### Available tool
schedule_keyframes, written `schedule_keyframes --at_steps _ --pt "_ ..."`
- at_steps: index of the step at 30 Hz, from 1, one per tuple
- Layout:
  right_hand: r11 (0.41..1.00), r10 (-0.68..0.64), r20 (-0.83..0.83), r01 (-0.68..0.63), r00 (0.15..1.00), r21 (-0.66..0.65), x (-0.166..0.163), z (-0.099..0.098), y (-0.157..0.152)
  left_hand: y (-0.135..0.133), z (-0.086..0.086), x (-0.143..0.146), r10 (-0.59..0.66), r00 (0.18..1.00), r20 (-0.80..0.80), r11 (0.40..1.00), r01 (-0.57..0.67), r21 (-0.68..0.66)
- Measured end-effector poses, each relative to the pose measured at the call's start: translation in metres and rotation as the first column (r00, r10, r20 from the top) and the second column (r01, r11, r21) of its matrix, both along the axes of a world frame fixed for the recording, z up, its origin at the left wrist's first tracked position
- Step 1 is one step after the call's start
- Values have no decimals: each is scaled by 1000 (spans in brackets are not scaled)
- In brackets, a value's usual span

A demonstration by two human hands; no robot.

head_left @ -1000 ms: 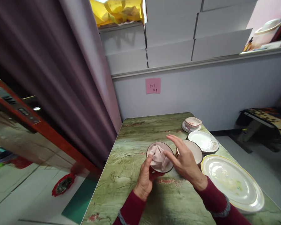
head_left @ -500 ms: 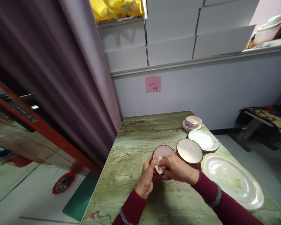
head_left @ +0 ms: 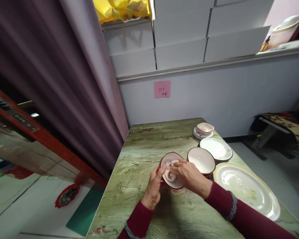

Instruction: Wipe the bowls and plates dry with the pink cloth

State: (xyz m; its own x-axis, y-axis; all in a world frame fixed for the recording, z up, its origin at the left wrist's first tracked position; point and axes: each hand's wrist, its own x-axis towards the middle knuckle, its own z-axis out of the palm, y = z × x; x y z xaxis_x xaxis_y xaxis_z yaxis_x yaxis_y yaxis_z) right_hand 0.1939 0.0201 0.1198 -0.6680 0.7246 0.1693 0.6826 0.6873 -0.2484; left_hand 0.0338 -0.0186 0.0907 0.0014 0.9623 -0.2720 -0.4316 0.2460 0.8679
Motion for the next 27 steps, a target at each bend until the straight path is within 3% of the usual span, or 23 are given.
schedule_keyframes --at_steps 2,4,7,9,11,14,17,20,22,25,27 --pt "980 -44 -107 22 993 -197 -2 -1 -6 0 0 2 23 1000 -10 999 -23 34" --pt "908 -100 -349 -58 932 -414 -5 -1 -8 0 1 6 27 1000 12 998 -28 52" --pt "781 -410 -654 -126 636 -611 -9 -2 -4 -2 5 11 12 999 43 1000 -13 28" --pt "773 -567 -713 -33 412 -634 -11 -5 0 -2 7 14 1 998 56 1000 -2 11" --pt "798 -591 -743 95 314 -595 -13 -9 2 -3 7 15 -7 997 74 1000 6 20" --pt "856 -508 -767 134 393 -499 -17 -11 -2 -2 4 15 -14 997 79 999 10 53" --pt "913 -327 -743 -9 583 -409 -19 -6 -10 -1 0 10 -13 999 45 999 11 46" --pt "923 -62 -600 -183 798 -339 -11 6 -14 1 0 2 19 1000 13 1000 -19 25" --pt "931 69 -436 -215 897 -295 -2 14 -12 2 2 -2 44 999 -7 999 -44 32" --pt "971 50 -262 -108 964 -212 12 24 -6 4 6 -5 51 999 -16 999 -51 9" --pt "989 -40 -309 -7 950 -149 19 29 -1 4 5 -5 48 999 10 997 -48 -63"
